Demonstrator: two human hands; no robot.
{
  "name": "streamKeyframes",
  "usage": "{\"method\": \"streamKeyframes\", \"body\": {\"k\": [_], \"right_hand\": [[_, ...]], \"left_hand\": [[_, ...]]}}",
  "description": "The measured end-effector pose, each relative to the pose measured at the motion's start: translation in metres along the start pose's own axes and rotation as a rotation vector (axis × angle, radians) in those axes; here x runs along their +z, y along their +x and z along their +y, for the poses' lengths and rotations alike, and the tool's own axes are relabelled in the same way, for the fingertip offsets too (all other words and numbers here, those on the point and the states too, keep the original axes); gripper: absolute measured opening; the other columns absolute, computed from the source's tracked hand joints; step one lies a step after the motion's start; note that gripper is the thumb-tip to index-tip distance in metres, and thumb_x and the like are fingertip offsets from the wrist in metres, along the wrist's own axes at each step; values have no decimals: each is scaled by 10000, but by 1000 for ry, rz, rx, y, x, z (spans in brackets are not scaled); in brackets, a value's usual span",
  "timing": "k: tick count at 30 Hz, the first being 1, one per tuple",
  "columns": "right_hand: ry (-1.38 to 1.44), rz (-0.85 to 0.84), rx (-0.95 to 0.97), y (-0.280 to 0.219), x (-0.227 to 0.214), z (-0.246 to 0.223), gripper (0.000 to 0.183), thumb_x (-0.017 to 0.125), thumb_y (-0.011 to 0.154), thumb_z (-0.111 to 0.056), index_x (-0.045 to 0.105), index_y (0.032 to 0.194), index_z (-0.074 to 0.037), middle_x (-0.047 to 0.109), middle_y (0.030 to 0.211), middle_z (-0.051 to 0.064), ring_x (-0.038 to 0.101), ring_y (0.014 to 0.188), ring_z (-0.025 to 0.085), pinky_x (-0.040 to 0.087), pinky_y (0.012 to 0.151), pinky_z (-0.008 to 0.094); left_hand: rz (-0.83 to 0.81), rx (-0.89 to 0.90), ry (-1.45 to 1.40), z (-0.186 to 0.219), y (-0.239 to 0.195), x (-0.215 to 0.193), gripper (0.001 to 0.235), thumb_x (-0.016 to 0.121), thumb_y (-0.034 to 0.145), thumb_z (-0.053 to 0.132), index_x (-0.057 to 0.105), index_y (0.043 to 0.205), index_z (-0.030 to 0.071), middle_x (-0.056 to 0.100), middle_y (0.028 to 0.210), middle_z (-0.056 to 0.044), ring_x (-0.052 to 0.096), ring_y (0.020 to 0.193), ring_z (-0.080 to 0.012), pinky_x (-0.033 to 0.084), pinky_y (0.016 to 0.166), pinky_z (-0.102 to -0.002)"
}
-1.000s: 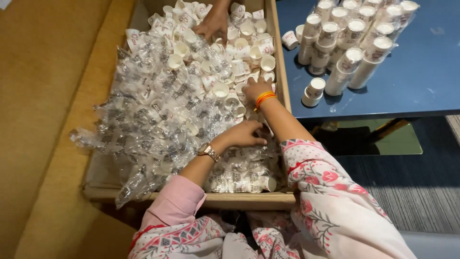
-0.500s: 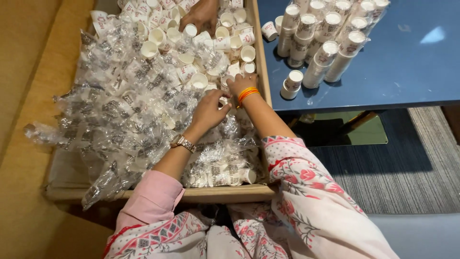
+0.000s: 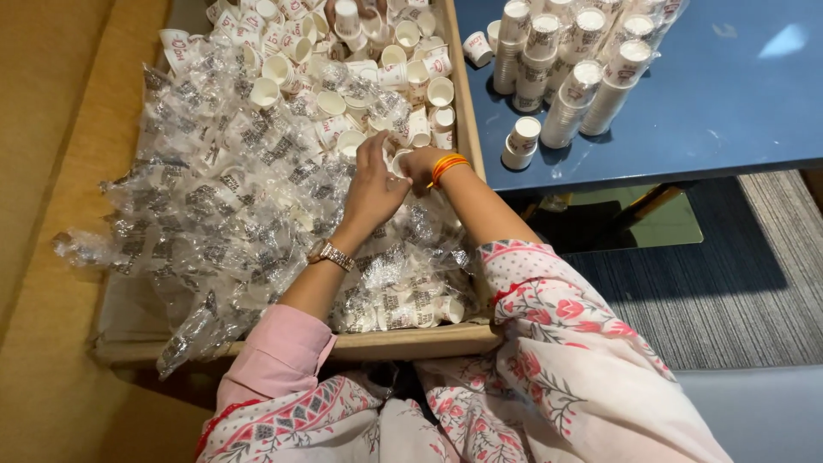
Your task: The person stacks paper cups by hand, slides the stacks into clear plastic sleeves, and sets the finished packages onto a table.
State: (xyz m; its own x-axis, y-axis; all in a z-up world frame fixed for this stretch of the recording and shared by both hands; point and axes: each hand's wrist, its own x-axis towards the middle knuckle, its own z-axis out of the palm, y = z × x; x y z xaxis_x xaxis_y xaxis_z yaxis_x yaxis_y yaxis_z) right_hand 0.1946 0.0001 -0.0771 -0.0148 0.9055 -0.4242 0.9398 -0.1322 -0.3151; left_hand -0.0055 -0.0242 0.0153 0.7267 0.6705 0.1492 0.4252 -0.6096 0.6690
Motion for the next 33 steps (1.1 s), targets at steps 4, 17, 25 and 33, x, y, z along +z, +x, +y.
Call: {"method": "streamKeyframes", "body": {"k": [4, 17, 25, 33], "right_hand": [[22, 91, -39, -30, -7, -15, 400, 817, 658, -122, 709, 1040, -71, 737, 977, 176, 723, 944, 337, 573, 794, 445], [730, 631, -408, -107, 4, -27, 389, 759, 858, -83, 627, 1219, -29, 689, 1143, 118, 691, 968, 207, 571, 860, 331], [1275, 535, -536, -166, 3, -49, 432, 685, 1025, -177, 521, 1418, -110, 600, 1221, 48, 619, 1131, 134, 568, 999, 319], [1345, 1228, -310, -202, -3, 14, 583, 800, 1004, -240, 312, 1306, -138, 676, 997, 136, 630, 737, 160, 520, 611, 270]], "left_hand": [[38, -6, 33, 2, -2, -3, 938, 761, 823, 169, 195, 1568, 110, 255, 1591, -232, 704, 1015, -352, 598, 859, -419], [66, 93, -176, 6, 2, -5, 597, 754, 899, 245, 514, 1435, 134, 702, 1271, -146, 702, 1137, -280, 550, 988, -417], [17, 85, -355, 7, -3, 8, 614, 623, 999, 381, 410, 1529, 156, 573, 1463, -137, 571, 1336, -293, 482, 1104, -456], [-69, 294, 140, 10, -14, 19, 617, 615, 997, 352, 407, 1546, 162, 367, 1614, -85, 427, 1460, -329, 412, 1156, -479]]}}
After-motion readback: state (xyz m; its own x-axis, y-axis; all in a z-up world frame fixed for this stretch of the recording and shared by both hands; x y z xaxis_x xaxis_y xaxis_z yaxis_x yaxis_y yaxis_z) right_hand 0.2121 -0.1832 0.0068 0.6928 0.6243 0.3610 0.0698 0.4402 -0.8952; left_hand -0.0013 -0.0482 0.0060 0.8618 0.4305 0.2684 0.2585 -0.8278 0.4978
